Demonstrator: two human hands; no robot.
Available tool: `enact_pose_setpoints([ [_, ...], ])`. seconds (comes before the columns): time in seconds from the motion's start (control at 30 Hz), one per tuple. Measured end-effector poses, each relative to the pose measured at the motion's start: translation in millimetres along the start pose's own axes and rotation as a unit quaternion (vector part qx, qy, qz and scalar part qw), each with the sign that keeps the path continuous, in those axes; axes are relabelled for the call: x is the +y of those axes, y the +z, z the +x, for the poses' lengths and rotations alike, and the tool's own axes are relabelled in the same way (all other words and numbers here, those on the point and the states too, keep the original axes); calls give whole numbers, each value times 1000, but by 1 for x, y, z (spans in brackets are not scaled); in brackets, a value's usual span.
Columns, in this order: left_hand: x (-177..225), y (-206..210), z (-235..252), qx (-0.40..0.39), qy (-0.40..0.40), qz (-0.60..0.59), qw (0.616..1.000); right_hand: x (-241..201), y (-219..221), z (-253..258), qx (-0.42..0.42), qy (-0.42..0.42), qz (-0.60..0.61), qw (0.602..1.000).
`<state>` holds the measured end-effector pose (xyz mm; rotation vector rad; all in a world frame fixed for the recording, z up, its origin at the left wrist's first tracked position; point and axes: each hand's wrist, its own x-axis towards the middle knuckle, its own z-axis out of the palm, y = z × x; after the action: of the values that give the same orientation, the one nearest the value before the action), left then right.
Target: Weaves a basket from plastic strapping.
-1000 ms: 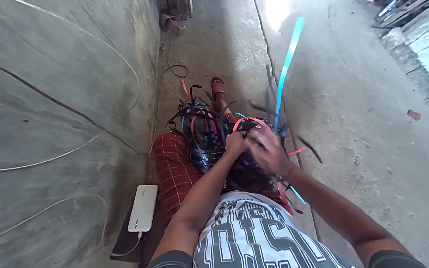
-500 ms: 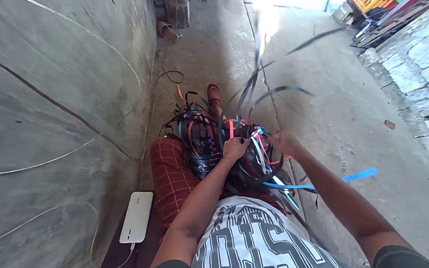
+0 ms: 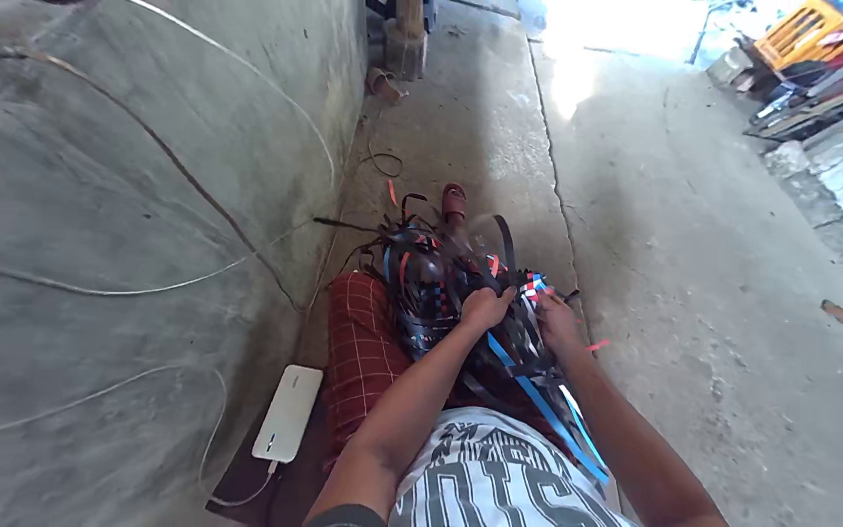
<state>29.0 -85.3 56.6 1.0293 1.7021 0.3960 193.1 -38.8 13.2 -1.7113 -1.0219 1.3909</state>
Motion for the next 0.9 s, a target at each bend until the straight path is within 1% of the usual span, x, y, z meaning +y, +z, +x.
enact_pose_setpoints([
  [0.03, 0, -1, -1, -2, -7, -3, 1000, 0, 0, -2, 24, -66, -79, 994],
  [0.07, -1, -3, -1, 1, -14, -8, 1000, 1, -3, -5, 40, -164, -171, 971],
  [0.1, -2, -5, -1, 4, -19, -18, 1000, 4, -7, -9, 39, -278, -242, 929],
  [0.13, -3, -6, 1, 5, -23, -33, 999, 7, -10, -11, 28, -393, -283, 874],
  [0.17, -6, -7, 4, 5, -22, -47, 999, 9, -12, -13, 6, -481, -303, 823],
  [0.2, -10, -8, 7, 5, -11, -61, 998, 10, -13, -13, -23, -539, -307, 784],
  [0.23, -14, -6, 11, 6, 11, -76, 997, 12, -14, -13, -59, -570, -302, 762],
  [0.3, -22, -1, 20, 27, 91, -128, 987, 11, -14, -11, -129, -590, -285, 744],
  [0.37, -25, 3, 22, 72, 185, -240, 950, 7, -16, -8, -173, -578, -289, 744],
  [0.4, -25, 2, 18, 92, 205, -287, 931, 6, -18, -6, -188, -566, -293, 747],
  [0.43, -26, -1, 13, 105, 204, -333, 914, 5, -20, -2, -197, -558, -301, 748],
  [0.5, -28, -13, 0, 125, 207, -431, 870, 3, -20, 5, -209, -554, -321, 739],
  [0.53, -30, -23, -12, 124, 212, -458, 854, 3, -20, 6, -211, -554, -330, 735],
  [0.57, -33, -38, -31, 127, 207, -449, 860, 2, -18, 6, -207, -554, -337, 733],
  [0.6, -39, -52, -50, 147, 204, -398, 882, 1, -17, 4, -204, -551, -342, 733],
  [0.67, -66, -75, -84, 219, 203, -218, 929, -1, -17, 3, -209, -539, -356, 735],
  [0.7, -86, -83, -97, 257, 194, -122, 939, -3, -16, 3, -210, -533, -366, 733],
  [0.77, -138, -90, -116, 341, 155, 4, 927, -8, -16, -1, -220, -508, -391, 735],
  [0.83, -194, -89, -136, 413, 81, 68, 905, -13, -17, -5, -228, -486, -413, 736],
  [0.87, -219, -87, -148, 429, 29, 89, 899, -16, -17, -6, -230, -480, -421, 734],
  [0.9, -240, -83, -160, 429, -24, 99, 898, -18, -17, -7, -234, -475, -426, 734],
])
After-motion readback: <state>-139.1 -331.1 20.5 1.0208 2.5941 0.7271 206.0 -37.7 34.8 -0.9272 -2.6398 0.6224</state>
